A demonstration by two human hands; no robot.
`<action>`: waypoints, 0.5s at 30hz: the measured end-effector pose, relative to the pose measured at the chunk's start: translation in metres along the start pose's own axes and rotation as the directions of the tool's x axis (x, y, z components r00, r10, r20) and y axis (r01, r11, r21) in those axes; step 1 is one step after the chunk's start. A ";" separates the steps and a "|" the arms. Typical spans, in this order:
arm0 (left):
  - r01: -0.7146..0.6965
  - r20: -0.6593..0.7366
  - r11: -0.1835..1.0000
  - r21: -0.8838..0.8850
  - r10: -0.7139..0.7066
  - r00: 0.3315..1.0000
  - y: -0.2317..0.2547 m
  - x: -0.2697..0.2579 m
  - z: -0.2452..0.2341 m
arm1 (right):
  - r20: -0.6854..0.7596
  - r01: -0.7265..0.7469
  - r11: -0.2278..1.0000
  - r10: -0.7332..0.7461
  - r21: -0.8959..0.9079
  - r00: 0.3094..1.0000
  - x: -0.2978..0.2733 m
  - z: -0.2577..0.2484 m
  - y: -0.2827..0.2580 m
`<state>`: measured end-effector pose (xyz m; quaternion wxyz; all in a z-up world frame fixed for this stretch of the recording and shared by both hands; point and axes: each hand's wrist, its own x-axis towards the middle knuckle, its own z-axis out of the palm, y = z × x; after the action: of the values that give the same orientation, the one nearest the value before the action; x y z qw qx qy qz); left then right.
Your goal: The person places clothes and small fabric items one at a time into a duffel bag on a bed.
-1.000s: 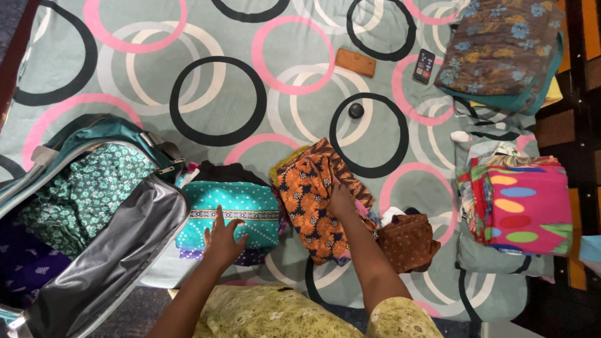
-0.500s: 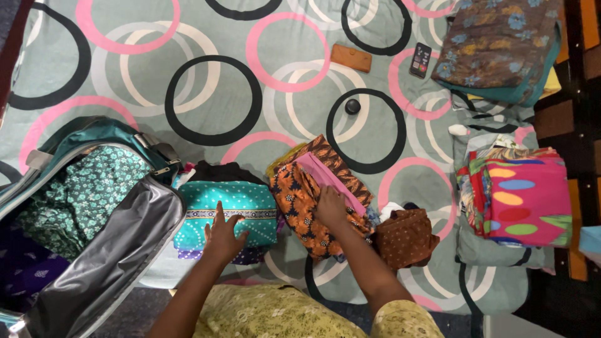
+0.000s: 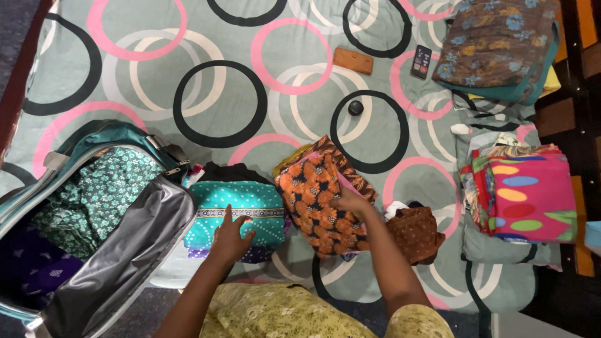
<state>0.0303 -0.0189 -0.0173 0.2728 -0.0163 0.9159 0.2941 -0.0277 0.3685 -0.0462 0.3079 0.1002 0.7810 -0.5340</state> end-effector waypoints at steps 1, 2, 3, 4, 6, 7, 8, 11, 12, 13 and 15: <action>0.005 0.002 0.998 -0.060 -0.005 1.000 -0.003 -0.001 -0.001 | 0.012 -0.044 0.999 0.044 0.006 0.999 -0.007 -0.004 -0.014; -0.043 -0.016 0.995 -0.092 0.042 0.999 -0.006 -0.001 0.000 | 0.025 -0.089 0.996 0.088 0.012 0.996 -0.015 -0.008 -0.028; -0.089 -0.036 0.988 -0.123 0.085 0.996 -0.009 -0.002 0.001 | 0.007 -0.095 0.995 0.096 -0.009 0.995 -0.024 -0.013 -0.043; -0.135 -0.058 0.979 -0.154 0.127 0.990 -0.013 -0.003 0.001 | -0.012 -0.103 0.994 0.102 -0.030 0.995 -0.034 -0.018 -0.056; -0.182 -0.010 0.936 -0.301 0.188 0.982 -0.017 -0.004 0.000 | 0.010 -0.030 0.995 0.029 0.098 1.000 -0.049 -0.020 -0.079; -0.204 0.005 0.905 -0.373 0.221 0.975 -0.015 -0.004 -0.002 | 0.039 0.043 0.968 -0.055 0.248 0.998 -0.054 -0.020 -0.090; -0.235 0.026 0.825 -0.514 0.288 0.957 -0.012 -0.004 -0.004 | 0.056 0.107 0.913 -0.141 0.394 0.988 -0.058 -0.016 -0.101; -0.219 0.030 0.566 -0.795 0.397 0.918 -0.004 -0.009 -0.024 | 0.021 0.160 0.788 -0.214 0.595 0.977 -0.067 0.008 -0.129; -0.181 0.033 0.519 -0.835 0.375 0.926 -0.006 -0.011 -0.036 | 0.013 0.173 0.755 -0.233 0.632 0.972 -0.066 0.019 -0.139; -0.146 0.033 0.470 -0.871 0.351 0.936 -0.011 -0.015 -0.048 | 0.010 0.183 0.720 -0.255 0.669 0.967 -0.064 0.031 -0.148; -0.094 0.013 0.233 -0.968 0.422 0.906 -0.026 -0.024 -0.068 | -0.005 0.206 0.662 -0.292 0.721 0.956 -0.057 0.057 -0.165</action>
<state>0.0230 -0.0809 0.0269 0.2779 0.0182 0.4977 0.8214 -0.0413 0.2599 0.1015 0.2116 0.0740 0.5003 -0.8363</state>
